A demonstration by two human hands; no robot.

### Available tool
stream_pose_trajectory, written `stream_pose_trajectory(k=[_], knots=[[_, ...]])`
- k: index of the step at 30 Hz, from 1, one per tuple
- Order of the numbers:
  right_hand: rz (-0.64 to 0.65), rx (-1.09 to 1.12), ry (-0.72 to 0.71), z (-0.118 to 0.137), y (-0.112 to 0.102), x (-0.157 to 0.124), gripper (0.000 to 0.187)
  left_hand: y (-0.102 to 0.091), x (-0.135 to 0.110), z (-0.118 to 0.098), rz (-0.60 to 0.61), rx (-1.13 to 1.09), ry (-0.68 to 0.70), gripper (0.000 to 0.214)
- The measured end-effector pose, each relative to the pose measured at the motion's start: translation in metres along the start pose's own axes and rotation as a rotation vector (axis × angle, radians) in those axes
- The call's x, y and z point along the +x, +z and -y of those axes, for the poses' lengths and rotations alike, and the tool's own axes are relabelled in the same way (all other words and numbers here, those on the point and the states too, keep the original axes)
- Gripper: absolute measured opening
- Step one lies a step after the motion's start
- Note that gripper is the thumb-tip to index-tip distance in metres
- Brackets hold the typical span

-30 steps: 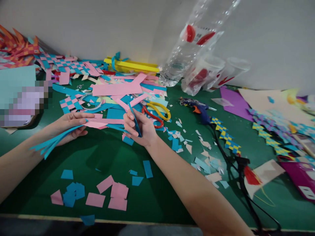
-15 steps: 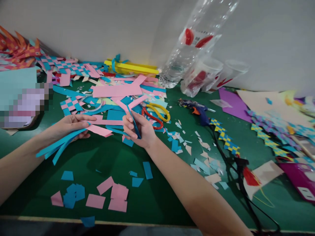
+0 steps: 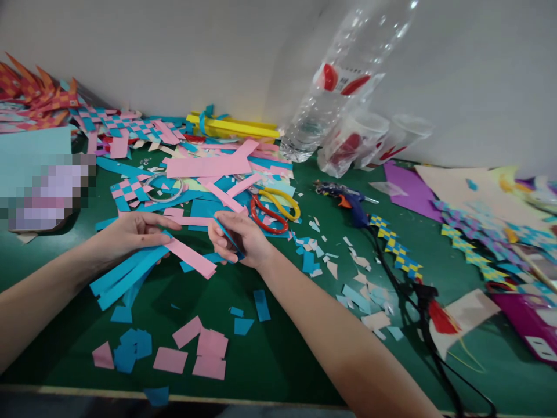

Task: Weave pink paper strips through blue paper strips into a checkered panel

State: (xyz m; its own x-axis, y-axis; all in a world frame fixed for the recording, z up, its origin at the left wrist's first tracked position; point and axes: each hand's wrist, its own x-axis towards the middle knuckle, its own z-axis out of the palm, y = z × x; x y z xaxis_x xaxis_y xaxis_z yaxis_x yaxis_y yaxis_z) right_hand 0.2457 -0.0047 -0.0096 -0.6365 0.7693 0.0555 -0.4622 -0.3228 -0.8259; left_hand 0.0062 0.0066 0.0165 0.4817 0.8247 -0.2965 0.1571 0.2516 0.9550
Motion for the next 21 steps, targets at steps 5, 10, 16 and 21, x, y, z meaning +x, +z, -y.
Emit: stream_pose_trajectory(k=[5,10,16,21], knots=[[0.03,-0.054,0.02,-0.003,-0.002,0.0,0.038,0.0,0.001,0.001,0.021,0.156,0.027,0.032],[-0.005,-0.099,-0.025,-0.005,0.002,0.0,0.036,0.0,0.0,0.004,0.045,0.335,0.093,0.036],[0.03,-0.183,-0.053,-0.005,0.01,0.0,0.034,0.003,-0.001,0.006,0.086,0.403,0.127,0.04],[0.098,-0.239,0.02,-0.002,0.013,-0.001,0.034,0.004,-0.002,0.005,0.121,0.4,0.113,0.039]])
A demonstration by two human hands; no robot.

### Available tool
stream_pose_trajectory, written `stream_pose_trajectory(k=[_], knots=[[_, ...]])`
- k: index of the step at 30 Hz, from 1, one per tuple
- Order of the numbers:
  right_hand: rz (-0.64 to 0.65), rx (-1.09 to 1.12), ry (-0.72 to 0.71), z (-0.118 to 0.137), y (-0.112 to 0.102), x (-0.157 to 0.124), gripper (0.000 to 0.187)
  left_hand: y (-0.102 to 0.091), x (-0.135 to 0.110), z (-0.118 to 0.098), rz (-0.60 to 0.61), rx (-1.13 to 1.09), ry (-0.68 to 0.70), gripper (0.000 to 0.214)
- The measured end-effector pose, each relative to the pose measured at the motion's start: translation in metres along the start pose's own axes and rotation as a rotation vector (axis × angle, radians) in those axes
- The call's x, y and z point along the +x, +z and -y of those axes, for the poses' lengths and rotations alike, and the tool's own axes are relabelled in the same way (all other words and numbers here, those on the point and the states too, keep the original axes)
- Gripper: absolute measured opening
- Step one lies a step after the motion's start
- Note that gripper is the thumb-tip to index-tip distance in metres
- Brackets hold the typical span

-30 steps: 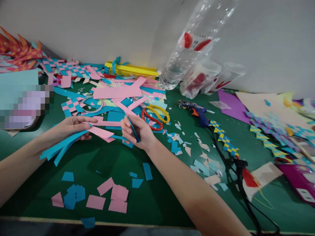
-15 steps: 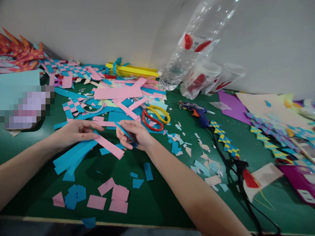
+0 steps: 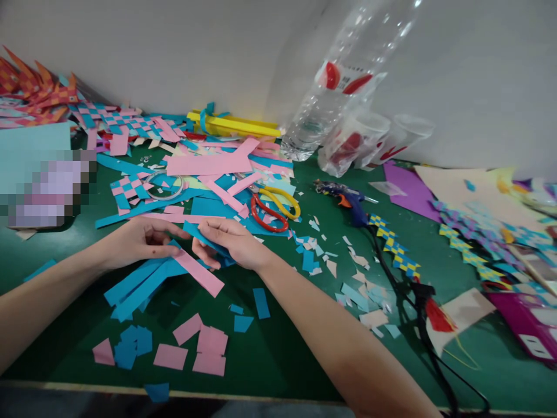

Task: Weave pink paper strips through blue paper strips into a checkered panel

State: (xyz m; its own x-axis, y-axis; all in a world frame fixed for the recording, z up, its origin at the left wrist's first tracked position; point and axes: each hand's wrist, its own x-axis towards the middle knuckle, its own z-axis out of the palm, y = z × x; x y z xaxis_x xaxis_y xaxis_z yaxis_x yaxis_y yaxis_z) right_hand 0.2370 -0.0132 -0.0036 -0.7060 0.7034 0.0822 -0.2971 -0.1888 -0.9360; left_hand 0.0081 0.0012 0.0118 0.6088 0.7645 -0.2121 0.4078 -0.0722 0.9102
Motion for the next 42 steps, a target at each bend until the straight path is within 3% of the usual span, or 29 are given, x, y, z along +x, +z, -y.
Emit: stream_pose_trajectory(k=[5,10,19,28,31,38,42], knots=[[0.056,-0.029,0.056,0.002,0.002,-0.001,0.035,0.001,0.0,-0.002,0.068,-0.053,0.004,0.037],[-0.033,-0.119,-0.021,0.002,0.003,0.001,0.034,0.001,0.0,-0.006,0.136,-0.015,-0.002,0.037],[-0.051,-0.328,-0.053,-0.002,0.01,0.0,0.034,0.003,-0.001,-0.007,0.174,-0.069,0.04,0.026],[-0.356,-0.608,-0.373,-0.003,0.014,0.001,0.036,0.002,-0.001,-0.002,0.101,-0.009,-0.009,0.043],[-0.323,-0.544,-0.427,-0.003,0.022,0.002,0.035,0.002,-0.001,-0.002,0.149,-0.024,-0.011,0.043],[-0.251,-0.008,-0.259,-0.01,0.024,0.007,0.04,0.001,-0.001,-0.003,0.156,0.049,-0.02,0.044],[-0.298,0.038,-0.277,-0.014,0.019,0.01,0.039,0.001,-0.001,-0.001,0.112,0.101,0.002,0.046]])
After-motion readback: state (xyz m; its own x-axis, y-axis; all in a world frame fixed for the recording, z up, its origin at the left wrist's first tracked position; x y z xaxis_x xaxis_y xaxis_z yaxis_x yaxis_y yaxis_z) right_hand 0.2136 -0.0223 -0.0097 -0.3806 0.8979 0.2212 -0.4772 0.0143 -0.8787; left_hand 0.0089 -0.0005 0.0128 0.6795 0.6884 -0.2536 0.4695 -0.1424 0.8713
